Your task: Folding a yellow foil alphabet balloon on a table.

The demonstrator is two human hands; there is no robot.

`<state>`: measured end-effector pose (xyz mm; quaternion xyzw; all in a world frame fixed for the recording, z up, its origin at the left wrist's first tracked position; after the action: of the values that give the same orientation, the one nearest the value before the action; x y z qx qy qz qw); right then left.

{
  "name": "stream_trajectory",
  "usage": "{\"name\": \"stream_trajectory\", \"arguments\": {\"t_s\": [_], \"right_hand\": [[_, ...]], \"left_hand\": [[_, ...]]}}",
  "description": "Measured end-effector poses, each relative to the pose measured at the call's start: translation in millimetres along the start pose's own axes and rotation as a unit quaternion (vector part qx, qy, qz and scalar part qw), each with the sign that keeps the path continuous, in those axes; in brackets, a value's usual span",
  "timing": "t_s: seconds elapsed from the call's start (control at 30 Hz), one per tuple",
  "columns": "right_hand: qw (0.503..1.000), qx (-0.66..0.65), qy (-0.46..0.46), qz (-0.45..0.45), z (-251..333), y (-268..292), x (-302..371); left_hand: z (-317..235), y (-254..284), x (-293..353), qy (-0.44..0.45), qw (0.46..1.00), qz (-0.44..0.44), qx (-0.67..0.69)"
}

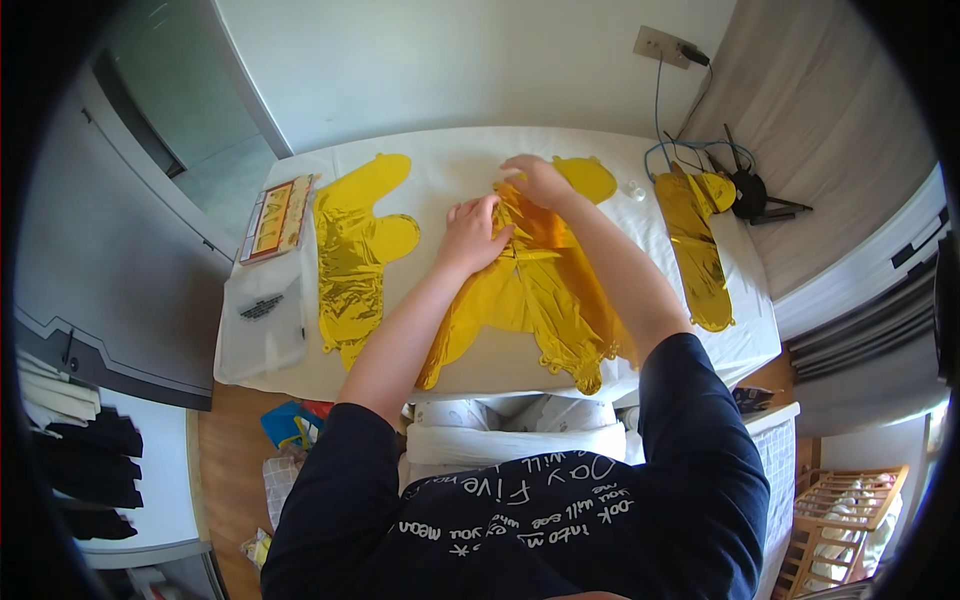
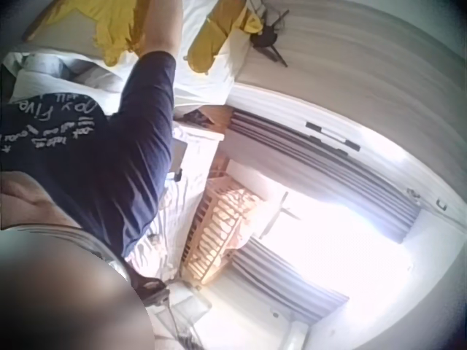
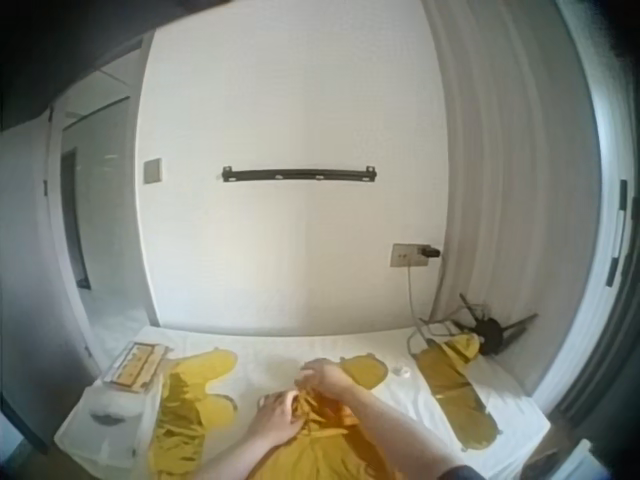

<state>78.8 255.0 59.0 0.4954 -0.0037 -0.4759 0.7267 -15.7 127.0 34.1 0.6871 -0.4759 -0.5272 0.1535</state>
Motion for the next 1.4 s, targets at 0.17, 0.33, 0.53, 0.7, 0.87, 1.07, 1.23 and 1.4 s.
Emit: {"name": "stream_trajectory", "arguments": {"t_s": [0.17, 0.33, 0.53, 0.7, 0.87, 1.07, 1.23, 1.4], "right_hand": [[0.990, 0.056, -0.111, -0.061, 2.4, 80.0, 78.9], [0.972, 0.125, -0.189, -0.058, 36.0, 135.3, 218.9], [0.969, 0.176, -0.149, -0.087, 109.0, 117.8, 309.3], [0.971, 0.174, -0.143, -0.078, 136.6, 102.6, 322.7], [0.977, 0.161, -0.124, -0.067, 139.6, 92.8, 326.0], [0.977, 0.149, -0.125, -0.081, 133.2, 93.2, 333.1], [0.971, 0.153, -0.122, -0.138, 137.3, 105.7, 334.5], [0.968, 0.183, -0.136, -0.102, 131.5, 101.2, 338.7]], "left_hand": [[9.6, 3.3, 3.0, 0.014, 0.999, 0.034, -0.011], [9.2, -3.4, -0.9, 0.012, 0.998, 0.051, -0.016], [8.5, -12.6, -2.3, 0.014, 0.998, 0.062, -0.014], [34.0, -25.6, -5.7, 0.039, 0.997, 0.061, 0.026], [68.3, -45.3, -10.3, 0.184, 0.914, 0.176, 0.315], [45.6, -13.0, -4.7, 0.121, 0.931, 0.253, 0.236], [7.8, 7.1, 33.2, -0.029, 0.960, 0.278, 0.002], [-16.0, 10.3, 70.0, -0.072, 0.944, 0.318, -0.048]]}}
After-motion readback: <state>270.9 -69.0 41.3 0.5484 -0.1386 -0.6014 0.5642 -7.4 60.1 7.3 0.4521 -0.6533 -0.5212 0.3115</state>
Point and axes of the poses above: each hand's wrist, its own x-axis away from the middle knuckle, its own y-axis out of the back of the hand, z = x × y, the point moved 10 cm from there along -x, towards the middle knuckle, and after that the axes turned 8 degrees about -z, right-handed, at the moved point
